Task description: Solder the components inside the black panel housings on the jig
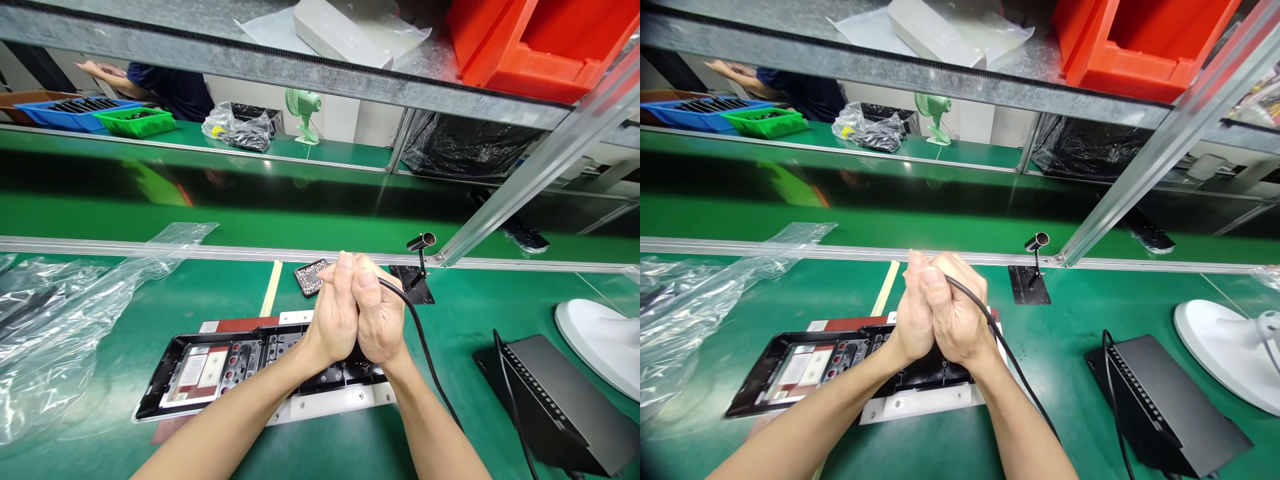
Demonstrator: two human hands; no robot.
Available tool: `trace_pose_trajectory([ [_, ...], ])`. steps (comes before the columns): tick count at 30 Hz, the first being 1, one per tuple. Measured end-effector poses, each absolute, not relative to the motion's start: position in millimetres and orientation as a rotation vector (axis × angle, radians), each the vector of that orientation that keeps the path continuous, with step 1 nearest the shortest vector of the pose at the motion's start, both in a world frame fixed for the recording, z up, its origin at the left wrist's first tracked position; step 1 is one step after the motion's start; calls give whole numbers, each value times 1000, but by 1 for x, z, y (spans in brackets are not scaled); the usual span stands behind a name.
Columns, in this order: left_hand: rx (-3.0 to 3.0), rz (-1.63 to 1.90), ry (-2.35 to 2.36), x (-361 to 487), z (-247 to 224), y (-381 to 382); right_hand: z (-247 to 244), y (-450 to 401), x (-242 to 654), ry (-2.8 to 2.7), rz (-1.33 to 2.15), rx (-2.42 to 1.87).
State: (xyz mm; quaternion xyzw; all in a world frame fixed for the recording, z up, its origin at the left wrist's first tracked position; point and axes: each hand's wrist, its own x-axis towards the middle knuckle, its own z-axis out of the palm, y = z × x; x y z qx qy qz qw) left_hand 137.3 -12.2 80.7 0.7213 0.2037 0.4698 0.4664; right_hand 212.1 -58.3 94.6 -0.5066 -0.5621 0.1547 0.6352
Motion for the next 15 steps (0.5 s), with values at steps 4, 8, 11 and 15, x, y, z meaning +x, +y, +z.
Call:
trace_pose_trajectory([
  [4,1754,1165,538,138,78,-13,95,-57,212,-1288,359,-1109],
  [8,1752,1183,537,139,75,-12,95,-57,213,-1293,366,-1111],
  [11,1756,1173,542,139,74,-11,94,-56,214,-1299,355,-1145],
  [15,1756,1152,561,140,77,-12,92,-56,214,-1284,355,-1145],
])
